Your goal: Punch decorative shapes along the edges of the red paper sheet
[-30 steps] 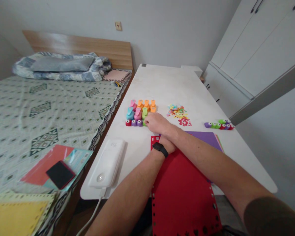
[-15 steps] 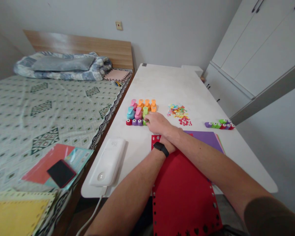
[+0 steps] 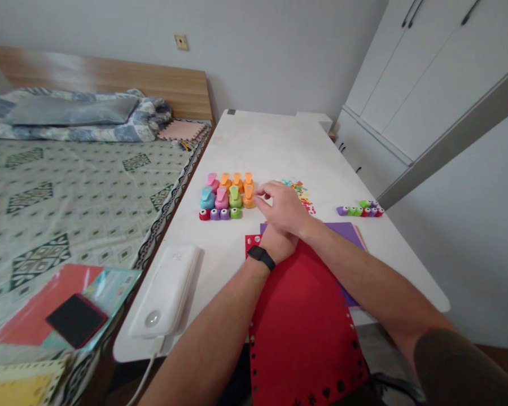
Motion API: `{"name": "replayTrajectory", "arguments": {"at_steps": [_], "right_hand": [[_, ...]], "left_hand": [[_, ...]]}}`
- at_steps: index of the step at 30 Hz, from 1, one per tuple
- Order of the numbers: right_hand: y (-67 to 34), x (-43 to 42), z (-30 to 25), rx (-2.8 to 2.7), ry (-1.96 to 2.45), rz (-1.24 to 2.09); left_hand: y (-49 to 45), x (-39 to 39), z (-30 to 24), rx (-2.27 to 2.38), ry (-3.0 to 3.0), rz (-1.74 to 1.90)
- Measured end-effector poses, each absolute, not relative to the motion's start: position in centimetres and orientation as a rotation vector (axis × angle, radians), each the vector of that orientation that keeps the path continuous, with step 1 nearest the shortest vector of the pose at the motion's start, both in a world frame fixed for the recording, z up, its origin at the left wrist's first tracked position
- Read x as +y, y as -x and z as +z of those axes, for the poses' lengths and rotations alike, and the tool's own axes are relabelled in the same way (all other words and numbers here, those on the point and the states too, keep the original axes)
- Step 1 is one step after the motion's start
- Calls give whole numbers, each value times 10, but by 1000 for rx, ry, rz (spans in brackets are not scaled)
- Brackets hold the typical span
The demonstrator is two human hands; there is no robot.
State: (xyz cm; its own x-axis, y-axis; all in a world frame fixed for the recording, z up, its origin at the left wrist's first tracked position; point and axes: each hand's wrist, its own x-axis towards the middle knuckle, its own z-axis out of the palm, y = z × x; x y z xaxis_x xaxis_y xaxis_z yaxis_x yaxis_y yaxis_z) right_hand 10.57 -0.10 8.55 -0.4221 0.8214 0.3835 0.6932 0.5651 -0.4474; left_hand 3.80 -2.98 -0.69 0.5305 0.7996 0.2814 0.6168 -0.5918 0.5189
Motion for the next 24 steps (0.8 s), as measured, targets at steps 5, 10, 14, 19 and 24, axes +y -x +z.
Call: {"name": "replayTrajectory", "arguments": {"at_steps": [5, 10, 14, 19, 24], "right_hand": [[-212, 17, 83, -2116, 1528, 156], [-353, 55, 70, -1982, 2149, 7], [-427, 67, 63, -1924, 2417, -34], [-446, 67, 59, -2001, 2540, 31], [-439, 63, 60, -2077, 2562, 226]], "left_hand": [[-36, -36, 3, 1252, -2427, 634], [-36, -37, 6, 1261, -2432, 611], [-36, -36, 6, 1259, -2430, 602], [-36, -35, 3, 1247, -2421, 612], [-36, -34, 1, 1231, -2415, 647]]}}
